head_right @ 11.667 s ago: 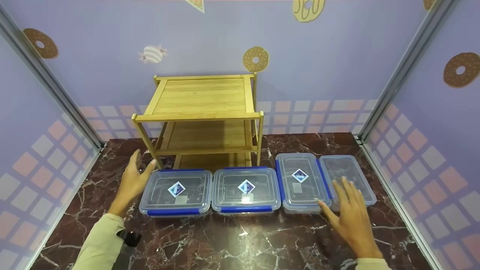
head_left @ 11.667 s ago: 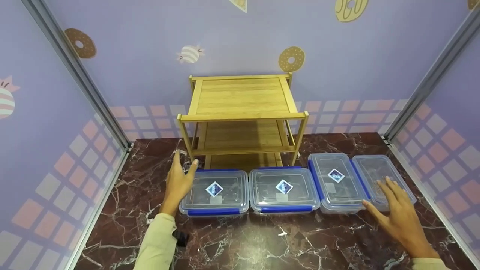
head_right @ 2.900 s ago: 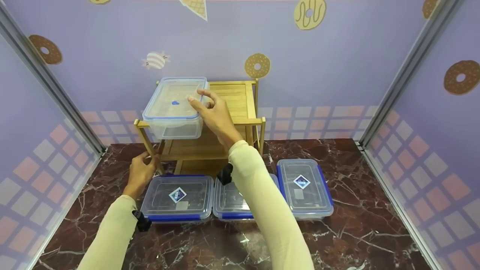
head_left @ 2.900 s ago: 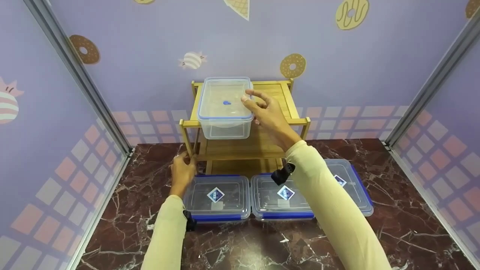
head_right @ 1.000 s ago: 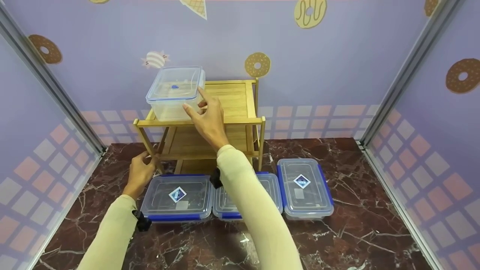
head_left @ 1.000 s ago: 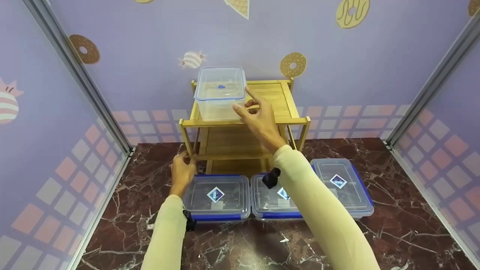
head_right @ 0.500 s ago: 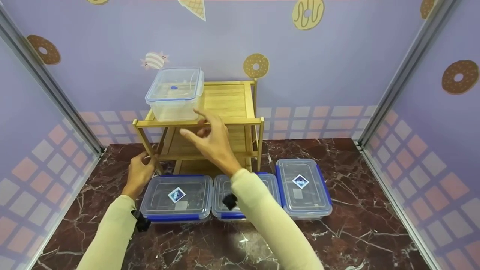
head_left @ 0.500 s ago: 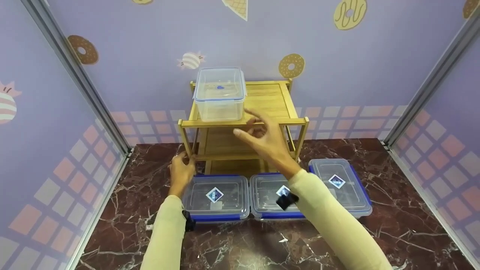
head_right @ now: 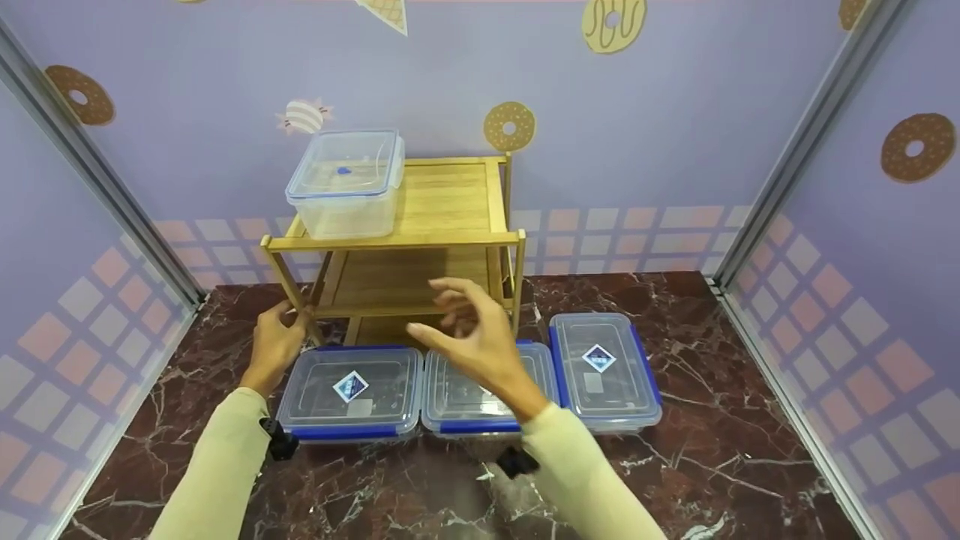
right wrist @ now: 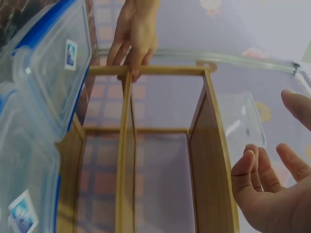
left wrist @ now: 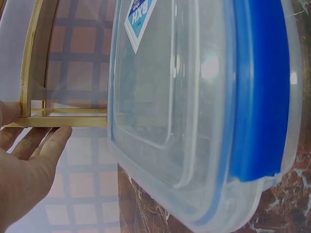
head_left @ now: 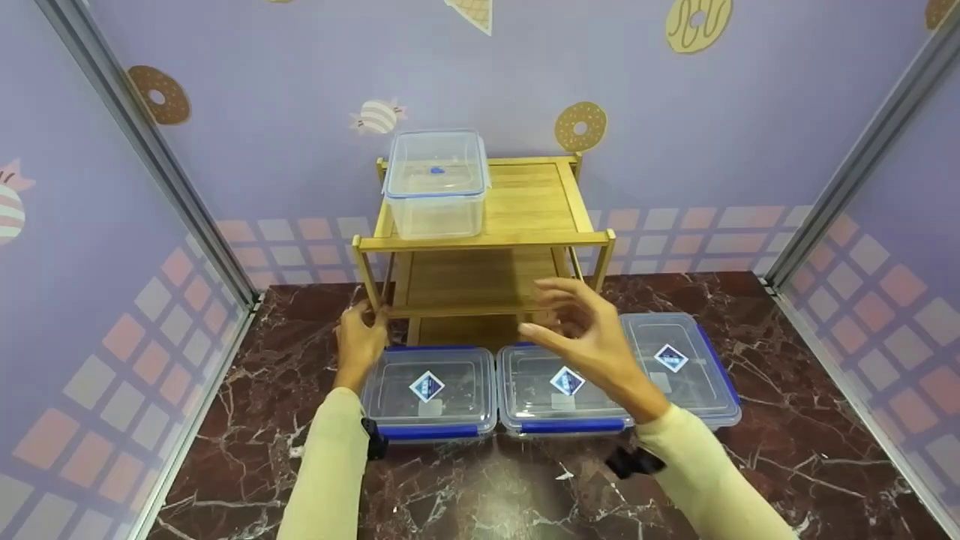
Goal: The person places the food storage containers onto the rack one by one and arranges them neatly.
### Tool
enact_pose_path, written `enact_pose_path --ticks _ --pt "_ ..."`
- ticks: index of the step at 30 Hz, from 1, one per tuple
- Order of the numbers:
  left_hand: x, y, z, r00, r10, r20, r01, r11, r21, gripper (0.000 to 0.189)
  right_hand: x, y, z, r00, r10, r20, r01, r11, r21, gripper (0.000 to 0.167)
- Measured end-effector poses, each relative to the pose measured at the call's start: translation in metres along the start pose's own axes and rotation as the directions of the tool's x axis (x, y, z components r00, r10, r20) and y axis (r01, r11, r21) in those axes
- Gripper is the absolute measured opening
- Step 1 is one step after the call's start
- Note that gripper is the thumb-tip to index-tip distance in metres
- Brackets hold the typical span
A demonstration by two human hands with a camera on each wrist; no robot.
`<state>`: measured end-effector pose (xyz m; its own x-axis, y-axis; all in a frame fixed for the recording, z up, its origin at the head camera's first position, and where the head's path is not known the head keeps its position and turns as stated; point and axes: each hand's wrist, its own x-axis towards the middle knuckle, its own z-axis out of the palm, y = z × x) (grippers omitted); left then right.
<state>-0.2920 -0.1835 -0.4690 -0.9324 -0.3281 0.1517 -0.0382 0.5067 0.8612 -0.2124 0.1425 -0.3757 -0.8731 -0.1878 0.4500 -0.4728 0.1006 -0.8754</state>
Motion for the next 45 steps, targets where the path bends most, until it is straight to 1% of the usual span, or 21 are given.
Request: enact_pose_path --ticks 4,7,13,18,21,27,32,34,38,42,45 --pt "0.0 0.0 0.001 1.0 0.011 -0.014 -0.011 1.0 -0.006 0.028 -0.016 0.008 -0.022 0.999 0.041 -0.014 -0.042 0.999 -0.015 0.052" --pt "-0.001 0.0 0.001 1.0 0.012 -0.005 -0.012 1.0 -0.009 0.028 -0.029 0.015 -0.038 0.996 0.078 -0.031 -0.079 0.996 -0.028 0.053" --pt "-0.001 0.0 0.0 1.0 0.012 -0.008 -0.012 1.0 0.006 0.029 -0.048 0.031 -0.066 0.991 0.114 -0.076 -0.122 0.987 -0.109 0.05" --pt "-0.001 0.0 -0.001 1.0 0.012 -0.004 -0.012 1.0 0.008 0.03 -0.06 0.048 -0.089 0.984 0.137 -0.109 -0.156 0.97 -0.189 0.051" --pt "-0.001 -0.001 -0.001 1.0 0.007 -0.006 -0.007 1.0 0.011 0.029 -0.067 0.058 -0.104 0.981 0.15 -0.125 -0.175 0.96 -0.219 0.052" --pt "-0.001 -0.001 -0.001 1.0 -0.007 0.012 0.007 1.0 0.003 0.033 -0.08 0.077 -0.133 0.974 0.151 -0.171 -0.201 0.922 -0.33 0.051" --pt "0.0 0.001 0.0 1.0 0.008 0.001 -0.008 1.0 -0.016 0.029 -0.086 0.093 -0.157 0.973 0.133 -0.188 -0.202 0.885 -0.42 0.049" --pt "0.0 0.001 0.0 1.0 0.013 -0.001 -0.013 1.0 -0.02 0.029 -0.089 0.099 -0.166 0.97 0.142 -0.199 -0.22 0.865 -0.452 0.048" --pt "0.001 0.001 0.0 1.0 0.007 0.0 -0.007 1.0 -0.015 0.031 -0.094 0.11 -0.181 0.957 0.179 -0.23 -0.272 0.829 -0.488 0.05" --pt "0.001 0.0 -0.001 1.0 0.005 0.003 -0.005 1.0 -0.007 0.032 -0.098 0.121 -0.19 0.936 0.227 -0.269 -0.335 0.808 -0.485 0.054" --pt "0.001 0.0 -0.002 1.0 0.007 0.006 -0.007 1.0 -0.002 0.032 -0.101 0.127 -0.196 0.919 0.264 -0.293 -0.379 0.798 -0.469 0.058"
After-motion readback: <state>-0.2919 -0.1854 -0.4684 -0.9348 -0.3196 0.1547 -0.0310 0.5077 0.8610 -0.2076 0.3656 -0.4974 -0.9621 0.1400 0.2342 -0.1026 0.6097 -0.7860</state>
